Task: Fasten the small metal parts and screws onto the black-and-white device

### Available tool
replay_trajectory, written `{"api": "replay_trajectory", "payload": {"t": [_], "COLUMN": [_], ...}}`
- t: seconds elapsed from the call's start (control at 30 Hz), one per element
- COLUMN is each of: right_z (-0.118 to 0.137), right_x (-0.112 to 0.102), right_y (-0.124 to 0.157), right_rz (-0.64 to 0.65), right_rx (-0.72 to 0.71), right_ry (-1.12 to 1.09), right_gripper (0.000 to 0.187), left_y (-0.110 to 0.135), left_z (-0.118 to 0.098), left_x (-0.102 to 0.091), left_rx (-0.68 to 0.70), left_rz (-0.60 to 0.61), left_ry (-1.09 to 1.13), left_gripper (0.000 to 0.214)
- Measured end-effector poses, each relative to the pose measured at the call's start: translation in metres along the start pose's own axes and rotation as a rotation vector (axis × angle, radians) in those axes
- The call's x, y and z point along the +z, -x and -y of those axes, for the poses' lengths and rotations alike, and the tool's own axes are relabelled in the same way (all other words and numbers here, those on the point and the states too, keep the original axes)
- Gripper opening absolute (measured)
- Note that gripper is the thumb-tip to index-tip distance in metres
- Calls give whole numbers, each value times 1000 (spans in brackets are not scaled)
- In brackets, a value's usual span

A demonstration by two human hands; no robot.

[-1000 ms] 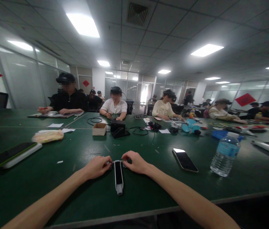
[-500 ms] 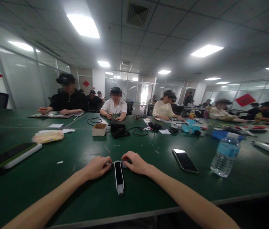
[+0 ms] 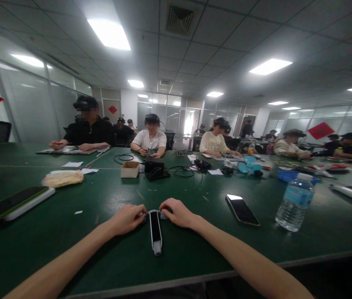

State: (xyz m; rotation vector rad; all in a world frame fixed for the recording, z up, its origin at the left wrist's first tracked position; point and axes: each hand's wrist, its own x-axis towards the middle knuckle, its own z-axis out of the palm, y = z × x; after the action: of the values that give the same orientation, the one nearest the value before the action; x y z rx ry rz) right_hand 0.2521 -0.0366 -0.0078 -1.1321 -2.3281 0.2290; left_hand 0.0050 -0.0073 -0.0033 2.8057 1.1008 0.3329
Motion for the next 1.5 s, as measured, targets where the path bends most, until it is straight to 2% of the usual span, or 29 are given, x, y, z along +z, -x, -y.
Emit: {"api": "replay_trajectory", "payload": {"t": [0.63, 1.03, 1.5], "right_z": [1, -7, -5], "right_x": [4, 7, 6], "right_y": [-2, 0, 0], "right_rz": [-42, 4, -11], "right_rx": [243, 241, 203], "right_ry": [-254, -379, -370], "right_gripper": [14, 23, 24], "left_y": [1, 2, 1], "left_z": [-3, -9, -6], "left_x": [-2, -8, -6], "left_rx": [-12, -22, -17], "left_rz": [4, 26, 30], "left_ry": [9, 16, 18], "left_gripper": [25, 24, 25]}}
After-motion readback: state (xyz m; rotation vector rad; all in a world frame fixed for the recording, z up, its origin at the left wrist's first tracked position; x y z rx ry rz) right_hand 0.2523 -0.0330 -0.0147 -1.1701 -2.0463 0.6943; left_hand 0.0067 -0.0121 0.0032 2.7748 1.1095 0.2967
